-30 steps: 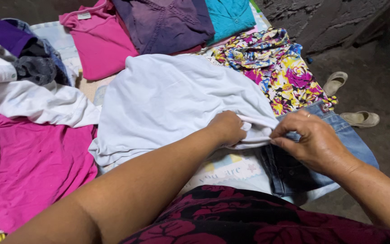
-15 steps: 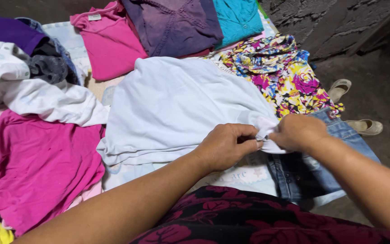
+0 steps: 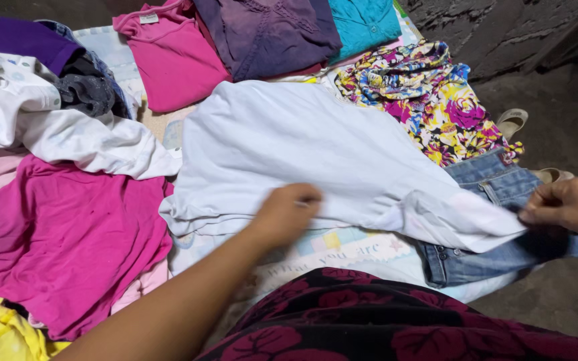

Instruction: The person folds several garments one by one on a bed, including a purple top, a pink top, denim shorts, and a white hoodie. Each item is smoothed, folded into a compact rectangle, and placed in a growing stack.

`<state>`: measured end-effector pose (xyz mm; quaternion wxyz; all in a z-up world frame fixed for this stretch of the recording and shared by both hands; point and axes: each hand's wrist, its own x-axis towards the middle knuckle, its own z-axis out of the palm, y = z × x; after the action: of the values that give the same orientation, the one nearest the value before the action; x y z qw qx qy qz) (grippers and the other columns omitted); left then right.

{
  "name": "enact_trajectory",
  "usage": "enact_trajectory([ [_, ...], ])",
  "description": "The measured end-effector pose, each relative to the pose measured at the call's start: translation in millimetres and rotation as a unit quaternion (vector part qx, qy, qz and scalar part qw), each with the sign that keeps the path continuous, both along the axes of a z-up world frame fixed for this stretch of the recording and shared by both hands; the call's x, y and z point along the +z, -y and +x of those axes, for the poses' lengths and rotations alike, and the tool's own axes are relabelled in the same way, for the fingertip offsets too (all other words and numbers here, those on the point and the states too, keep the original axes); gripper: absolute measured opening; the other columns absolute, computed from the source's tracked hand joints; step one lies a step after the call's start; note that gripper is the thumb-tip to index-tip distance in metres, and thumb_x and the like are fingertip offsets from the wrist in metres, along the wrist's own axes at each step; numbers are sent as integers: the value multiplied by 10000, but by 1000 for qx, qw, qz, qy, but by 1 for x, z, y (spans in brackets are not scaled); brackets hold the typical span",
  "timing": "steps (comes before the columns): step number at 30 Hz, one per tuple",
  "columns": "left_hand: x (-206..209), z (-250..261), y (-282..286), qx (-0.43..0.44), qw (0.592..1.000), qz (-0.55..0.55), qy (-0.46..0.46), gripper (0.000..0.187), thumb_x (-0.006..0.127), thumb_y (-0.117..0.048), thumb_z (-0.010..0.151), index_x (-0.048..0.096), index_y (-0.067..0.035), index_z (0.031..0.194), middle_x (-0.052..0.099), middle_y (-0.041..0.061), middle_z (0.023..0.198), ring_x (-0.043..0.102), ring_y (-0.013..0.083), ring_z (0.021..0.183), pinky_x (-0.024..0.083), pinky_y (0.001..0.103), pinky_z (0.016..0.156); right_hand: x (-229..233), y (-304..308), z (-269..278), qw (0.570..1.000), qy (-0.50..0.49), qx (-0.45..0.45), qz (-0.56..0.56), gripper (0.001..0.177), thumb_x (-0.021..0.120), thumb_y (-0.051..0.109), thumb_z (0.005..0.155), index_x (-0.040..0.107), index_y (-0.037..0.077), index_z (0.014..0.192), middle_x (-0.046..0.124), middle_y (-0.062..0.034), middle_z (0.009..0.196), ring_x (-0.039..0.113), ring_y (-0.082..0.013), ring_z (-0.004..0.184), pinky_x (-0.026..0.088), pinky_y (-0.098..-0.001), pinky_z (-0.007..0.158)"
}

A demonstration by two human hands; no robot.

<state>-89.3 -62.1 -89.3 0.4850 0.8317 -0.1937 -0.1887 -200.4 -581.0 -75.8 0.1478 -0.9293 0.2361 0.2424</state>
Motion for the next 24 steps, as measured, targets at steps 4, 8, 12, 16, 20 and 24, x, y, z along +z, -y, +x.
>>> enact_trajectory([
  [4, -14, 12, -84, 205, 962, 103, 151, 288, 639, -173, 875, 739, -69, 1124, 741, 205, 1037, 721, 365, 962, 558, 437, 869, 6, -30, 9, 992, 100, -75, 18, 434, 709, 463, 922, 790, 52, 1035, 742, -129, 879, 709, -239, 776, 571, -391, 738],
  [8, -13, 5, -150, 368, 898, 232, 69, 509, 692, -218, 860, 580, -51, 1328, 726, 253, 1017, 679, 432, 996, 523, 498, 877, 14, -89, 37, 991, 106, 41, -69, 491, 707, 538, 898, 817, 135, 1156, 762, -114, 996, 694, -291, 910, 537, -406, 844],
  [12, -5, 3, -159, 350, 878, 325, 37, 545, 834, -307, 763, 661, -42, 1207, 678, 235, 1111, 646, 415, 1001, 511, 498, 825, 2, -118, 57, 987, 42, 135, -73, 521, 771, 539, 816, 756, 99, 1094, 760, -141, 951, 704, -305, 875, 570, -422, 813],
  [16, 17, 17, -163, 306, 910, 259, -105, 289, 725, -285, 871, 788, -48, 1024, 799, 171, 1048, 739, 317, 951, 555, 426, 838, -6, -86, 79, 982, 115, 25, 145, 315, 682, 356, 956, 680, 44, 999, 694, -176, 787, 619, -297, 683, 510, -460, 624],
  [20, 58, 56, -193, 289, 940, 49, -173, 254, 702, -216, 864, 782, -56, 1045, 743, 90, 1068, 649, 253, 1003, 496, 378, 835, 2, -40, 105, 911, 232, -130, 314, 204, 617, 267, 1106, 659, 69, 1083, 562, -83, 793, 444, -199, 618, 345, -411, 535],
  [24, 61, 86, -186, 292, 855, -345, -254, 404, 613, -381, 904, 622, -135, 1224, 688, 17, 1231, 652, 200, 1157, 532, 462, 968, 2, -33, 132, 909, 182, -210, 311, 267, 579, 331, 1055, 673, 106, 1164, 700, -86, 901, 629, -209, 711, 527, -449, 639],
])
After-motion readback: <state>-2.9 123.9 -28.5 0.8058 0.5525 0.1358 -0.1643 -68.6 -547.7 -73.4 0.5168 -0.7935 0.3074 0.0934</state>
